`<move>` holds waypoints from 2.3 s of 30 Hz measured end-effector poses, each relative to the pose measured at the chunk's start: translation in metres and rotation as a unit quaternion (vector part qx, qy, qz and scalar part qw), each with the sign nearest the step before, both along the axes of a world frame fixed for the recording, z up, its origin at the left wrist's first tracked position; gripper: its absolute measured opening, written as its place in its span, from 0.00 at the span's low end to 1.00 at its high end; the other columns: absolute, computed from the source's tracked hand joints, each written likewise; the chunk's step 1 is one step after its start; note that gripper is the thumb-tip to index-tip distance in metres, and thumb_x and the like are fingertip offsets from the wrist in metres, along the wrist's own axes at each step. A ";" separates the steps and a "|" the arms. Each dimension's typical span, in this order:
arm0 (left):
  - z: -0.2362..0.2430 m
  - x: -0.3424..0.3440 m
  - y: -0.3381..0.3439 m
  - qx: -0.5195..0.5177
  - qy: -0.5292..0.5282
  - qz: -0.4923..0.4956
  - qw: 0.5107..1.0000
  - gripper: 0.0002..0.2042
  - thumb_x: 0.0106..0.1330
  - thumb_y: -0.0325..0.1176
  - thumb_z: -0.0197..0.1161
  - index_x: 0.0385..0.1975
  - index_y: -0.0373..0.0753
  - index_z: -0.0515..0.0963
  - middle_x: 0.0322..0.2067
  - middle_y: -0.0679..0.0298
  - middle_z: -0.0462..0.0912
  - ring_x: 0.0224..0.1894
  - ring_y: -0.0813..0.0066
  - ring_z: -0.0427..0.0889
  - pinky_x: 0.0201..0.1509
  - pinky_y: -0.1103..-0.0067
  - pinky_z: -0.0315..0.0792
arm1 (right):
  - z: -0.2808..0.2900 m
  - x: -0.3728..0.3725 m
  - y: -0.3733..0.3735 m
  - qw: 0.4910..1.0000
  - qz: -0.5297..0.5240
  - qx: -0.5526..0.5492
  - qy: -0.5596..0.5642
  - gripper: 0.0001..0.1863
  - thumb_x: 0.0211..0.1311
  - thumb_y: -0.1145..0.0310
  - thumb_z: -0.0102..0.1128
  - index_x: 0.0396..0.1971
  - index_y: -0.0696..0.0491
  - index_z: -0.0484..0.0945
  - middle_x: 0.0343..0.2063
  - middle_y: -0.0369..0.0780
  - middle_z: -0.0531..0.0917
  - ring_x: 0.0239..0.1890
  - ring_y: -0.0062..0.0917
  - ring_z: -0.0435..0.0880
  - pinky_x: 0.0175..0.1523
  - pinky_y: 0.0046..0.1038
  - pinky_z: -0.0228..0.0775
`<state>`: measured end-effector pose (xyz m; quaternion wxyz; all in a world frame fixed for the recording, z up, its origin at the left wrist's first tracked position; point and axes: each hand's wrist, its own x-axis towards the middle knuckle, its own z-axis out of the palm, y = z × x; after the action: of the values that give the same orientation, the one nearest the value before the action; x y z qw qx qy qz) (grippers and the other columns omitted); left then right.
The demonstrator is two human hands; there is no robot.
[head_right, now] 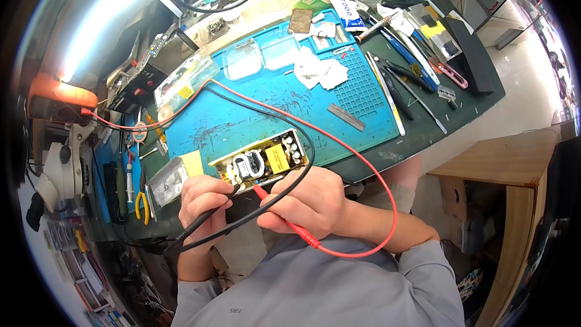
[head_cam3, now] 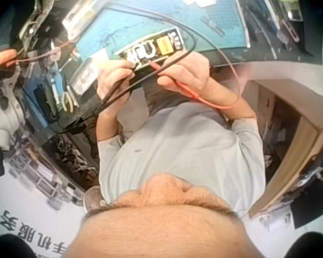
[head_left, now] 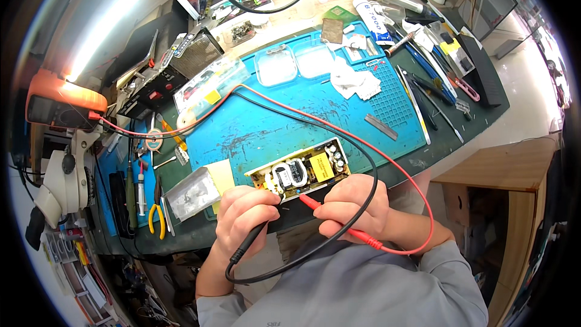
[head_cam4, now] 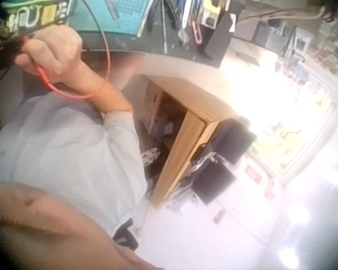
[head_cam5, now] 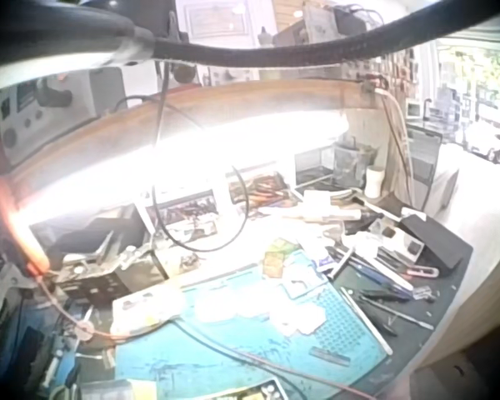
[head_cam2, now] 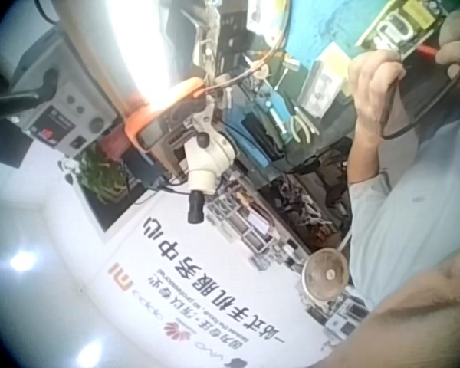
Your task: The person uses a multimeter to test various points on a green circuit board and a yellow power supply unit. They probe different components on the board and the power supply, checking for electrical continuity or voltage. The person flips the circuit board over to access the other side and continues testing.
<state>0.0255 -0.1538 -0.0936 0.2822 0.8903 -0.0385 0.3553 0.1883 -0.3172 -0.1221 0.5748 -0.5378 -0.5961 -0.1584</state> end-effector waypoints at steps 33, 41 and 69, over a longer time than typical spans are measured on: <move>0.004 0.007 -0.001 0.046 0.041 -0.023 0.998 0.17 0.54 0.20 0.67 0.45 0.38 0.76 0.45 0.58 0.83 0.44 0.58 0.81 0.50 0.66 0.75 | 0.012 0.003 0.006 0.994 -0.003 -0.102 0.035 0.09 0.65 0.66 0.72 0.35 0.53 0.80 0.24 0.39 0.80 0.22 0.33 0.81 0.25 0.32 0.72; 0.008 0.005 0.000 0.060 0.024 -0.009 0.998 0.17 0.55 0.20 0.67 0.45 0.37 0.75 0.47 0.58 0.82 0.47 0.57 0.81 0.54 0.66 0.76 | 0.013 0.000 0.006 0.991 0.011 -0.117 0.058 0.08 0.69 0.67 0.67 0.30 0.53 0.80 0.21 0.39 0.80 0.20 0.33 0.79 0.24 0.33 0.71; 0.006 0.003 -0.006 0.035 0.015 0.004 0.999 0.16 0.57 0.18 0.66 0.46 0.35 0.75 0.47 0.57 0.81 0.49 0.56 0.80 0.55 0.65 0.74 | 0.015 -0.002 0.005 0.990 -0.002 -0.124 0.061 0.08 0.70 0.68 0.67 0.30 0.52 0.79 0.22 0.39 0.81 0.22 0.34 0.81 0.27 0.32 0.73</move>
<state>0.0288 -0.1594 -0.0876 0.2499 0.9051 -0.0433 0.3413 0.1867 -0.3118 -0.1072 0.5390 -0.6146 -0.5737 -0.0510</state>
